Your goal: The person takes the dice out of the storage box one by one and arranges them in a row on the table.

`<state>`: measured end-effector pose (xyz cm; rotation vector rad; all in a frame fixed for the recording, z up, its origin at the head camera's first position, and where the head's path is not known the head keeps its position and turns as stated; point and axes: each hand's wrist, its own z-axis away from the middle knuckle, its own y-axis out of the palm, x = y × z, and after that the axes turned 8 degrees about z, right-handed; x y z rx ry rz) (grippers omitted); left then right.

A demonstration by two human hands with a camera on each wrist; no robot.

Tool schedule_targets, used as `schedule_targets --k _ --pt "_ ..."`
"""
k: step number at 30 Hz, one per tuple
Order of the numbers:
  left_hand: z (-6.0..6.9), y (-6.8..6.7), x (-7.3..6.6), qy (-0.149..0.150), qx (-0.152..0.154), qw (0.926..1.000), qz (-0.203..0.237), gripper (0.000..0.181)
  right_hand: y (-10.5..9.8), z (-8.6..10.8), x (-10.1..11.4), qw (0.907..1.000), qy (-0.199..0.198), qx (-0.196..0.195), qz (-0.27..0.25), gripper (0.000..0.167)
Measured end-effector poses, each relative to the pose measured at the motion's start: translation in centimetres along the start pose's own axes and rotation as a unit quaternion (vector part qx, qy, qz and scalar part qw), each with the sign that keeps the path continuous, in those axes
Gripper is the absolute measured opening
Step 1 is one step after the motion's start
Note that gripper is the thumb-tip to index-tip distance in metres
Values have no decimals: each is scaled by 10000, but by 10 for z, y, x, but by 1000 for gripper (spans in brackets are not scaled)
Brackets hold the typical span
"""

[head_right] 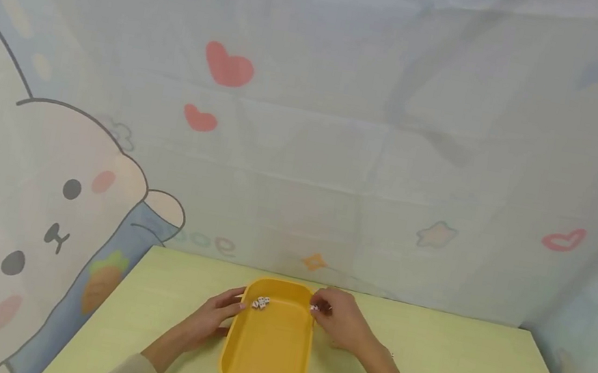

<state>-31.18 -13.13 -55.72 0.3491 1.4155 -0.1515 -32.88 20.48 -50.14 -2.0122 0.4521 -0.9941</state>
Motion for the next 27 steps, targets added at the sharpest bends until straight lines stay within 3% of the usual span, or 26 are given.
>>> schedule_targets --k 7,18,22,27 --pt "-1 -2 -2 52 -37 10000 6 58 -30 41 -45 9975 459 -183 502 10" --pt "-5 2 0 -27 -171 9998 81 59 -61 93 -103 9896 1119 178 882 11" --pt "-5 3 0 -30 -177 9998 81 59 -63 106 -115 9887 1161 266 912 14" --pt "-3 2 -2 -33 -146 9999 84 60 -60 113 -122 9909 935 482 839 16"
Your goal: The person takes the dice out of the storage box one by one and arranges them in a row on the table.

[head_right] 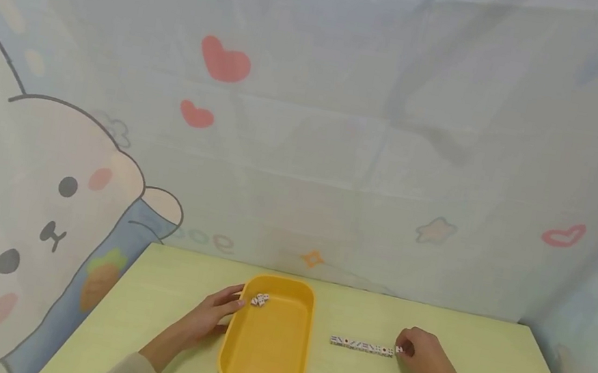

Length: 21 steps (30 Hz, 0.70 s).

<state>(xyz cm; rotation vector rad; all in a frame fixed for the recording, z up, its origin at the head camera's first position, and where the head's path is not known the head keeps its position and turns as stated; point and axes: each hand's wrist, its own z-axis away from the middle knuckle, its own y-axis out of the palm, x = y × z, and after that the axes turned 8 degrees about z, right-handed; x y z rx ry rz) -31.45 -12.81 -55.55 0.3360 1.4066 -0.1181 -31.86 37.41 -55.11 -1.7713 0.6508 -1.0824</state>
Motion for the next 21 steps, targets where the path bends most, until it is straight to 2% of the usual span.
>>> schedule_targets --k 9,14,18,21 --pt "-1 -2 1 -17 18 10000 42 60 7 1 4 9999 -135 -7 -69 20" --pt "-1 -4 -1 -26 -3 10000 12 59 10 2 2 10000 -68 5 -62 19" --pt "-1 -5 1 -6 37 10000 -15 59 8 7 4 9993 14 139 -339 18" --pt "2 -7 4 -25 163 9999 -17 59 5 11 10 9977 50 225 -638 26"
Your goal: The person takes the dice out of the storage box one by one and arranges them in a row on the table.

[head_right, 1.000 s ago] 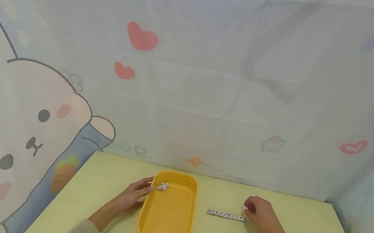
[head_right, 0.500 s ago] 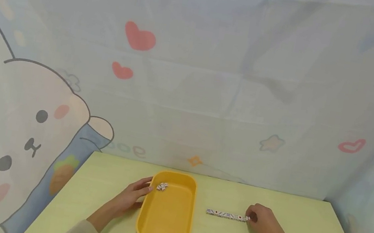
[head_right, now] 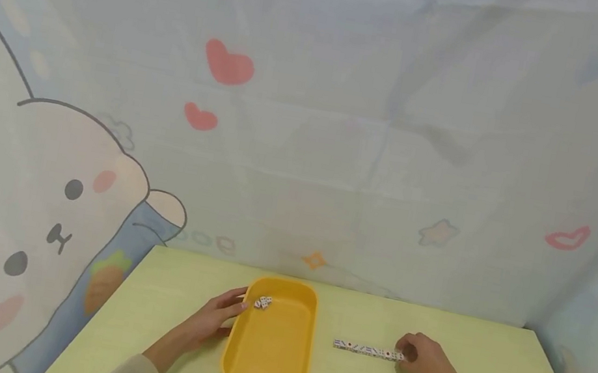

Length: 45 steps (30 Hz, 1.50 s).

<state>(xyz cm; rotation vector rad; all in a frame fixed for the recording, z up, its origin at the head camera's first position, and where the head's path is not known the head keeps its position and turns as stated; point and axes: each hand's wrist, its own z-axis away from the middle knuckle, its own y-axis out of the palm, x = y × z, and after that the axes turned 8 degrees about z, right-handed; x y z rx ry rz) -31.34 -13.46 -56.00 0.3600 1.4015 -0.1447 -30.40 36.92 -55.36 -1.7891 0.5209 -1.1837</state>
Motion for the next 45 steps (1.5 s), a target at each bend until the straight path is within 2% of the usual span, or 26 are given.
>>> schedule_targets --k 3,6,10,15,18,26,31,33,39,45 --pt "3 0 3 -30 57 10000 13 59 -1 -4 10 9999 8 -144 -61 33" --pt "4 0 4 4 43 10000 43 59 1 -15 27 9986 32 -523 -119 31" --pt "3 0 2 30 46 10000 61 59 8 -36 60 9941 -56 -885 -627 26" --pt "0 2 -1 47 33 10000 34 58 25 -68 102 9858 -310 -1012 -1302 26" --pt "1 3 -1 22 23 10000 26 59 40 -87 124 9818 -358 -1073 -1523 25" --pt "-2 3 -1 16 -52 10000 15 59 81 -131 177 9793 -607 -1051 -1623 24" --pt "-3 3 -1 11 -47 10000 42 58 105 -152 189 9817 -512 -1066 -1493 24" --pt "-3 4 0 22 -15 10000 75 58 112 -157 190 9849 -430 -1075 -1287 22" --pt "-1 7 1 28 36 9999 91 55 131 -163 187 9932 -253 -1018 -500 16" --pt "1 4 -4 65 -76 9999 41 60 142 -171 187 9945 -258 -969 -287 10"
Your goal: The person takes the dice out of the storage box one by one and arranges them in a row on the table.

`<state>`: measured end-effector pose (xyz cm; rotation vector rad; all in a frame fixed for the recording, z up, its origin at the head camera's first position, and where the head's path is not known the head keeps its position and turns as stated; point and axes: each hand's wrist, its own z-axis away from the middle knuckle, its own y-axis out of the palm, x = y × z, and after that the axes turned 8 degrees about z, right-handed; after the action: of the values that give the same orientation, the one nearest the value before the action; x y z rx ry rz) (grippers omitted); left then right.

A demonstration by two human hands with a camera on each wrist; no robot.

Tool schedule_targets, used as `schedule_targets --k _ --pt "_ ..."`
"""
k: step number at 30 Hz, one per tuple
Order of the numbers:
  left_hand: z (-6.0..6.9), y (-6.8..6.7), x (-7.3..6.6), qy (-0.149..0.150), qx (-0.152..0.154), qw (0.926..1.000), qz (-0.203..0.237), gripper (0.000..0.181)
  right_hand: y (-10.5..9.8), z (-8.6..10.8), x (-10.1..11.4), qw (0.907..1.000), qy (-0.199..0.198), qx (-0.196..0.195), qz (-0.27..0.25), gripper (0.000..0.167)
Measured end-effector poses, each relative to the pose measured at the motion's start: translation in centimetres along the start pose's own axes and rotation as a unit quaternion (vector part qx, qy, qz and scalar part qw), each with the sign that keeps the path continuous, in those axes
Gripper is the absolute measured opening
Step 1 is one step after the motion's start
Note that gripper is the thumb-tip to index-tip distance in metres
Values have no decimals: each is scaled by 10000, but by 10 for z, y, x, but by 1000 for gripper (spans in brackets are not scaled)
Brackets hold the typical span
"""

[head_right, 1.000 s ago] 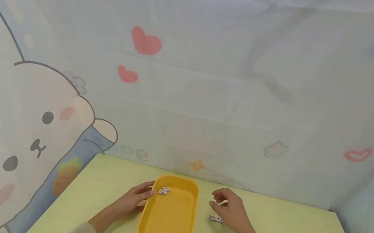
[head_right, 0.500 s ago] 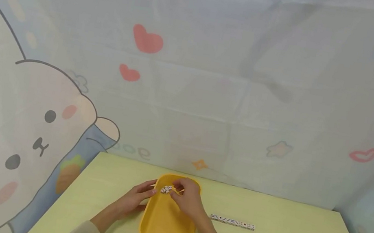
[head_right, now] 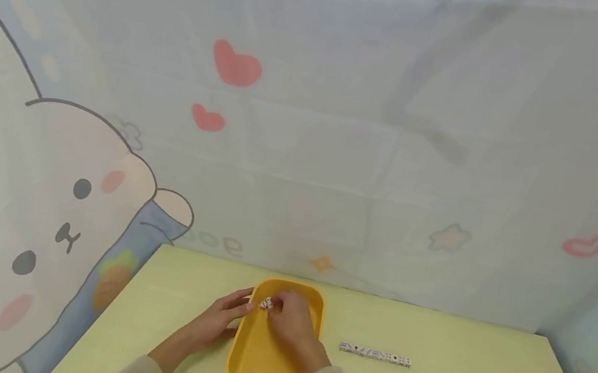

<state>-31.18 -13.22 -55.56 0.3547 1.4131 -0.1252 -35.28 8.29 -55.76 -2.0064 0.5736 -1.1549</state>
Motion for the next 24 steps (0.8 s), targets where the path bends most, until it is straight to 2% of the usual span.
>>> schedule_targets --k 13,20,24 --pt "3 0 -2 -4 76 9999 120 57 2 3 2 9993 129 284 224 14" --pt "4 1 -2 12 76 9998 186 57 1 3 2 9985 -25 420 337 13" --pt "4 2 -1 9 52 9996 266 58 -1 4 3 9976 39 613 313 13"
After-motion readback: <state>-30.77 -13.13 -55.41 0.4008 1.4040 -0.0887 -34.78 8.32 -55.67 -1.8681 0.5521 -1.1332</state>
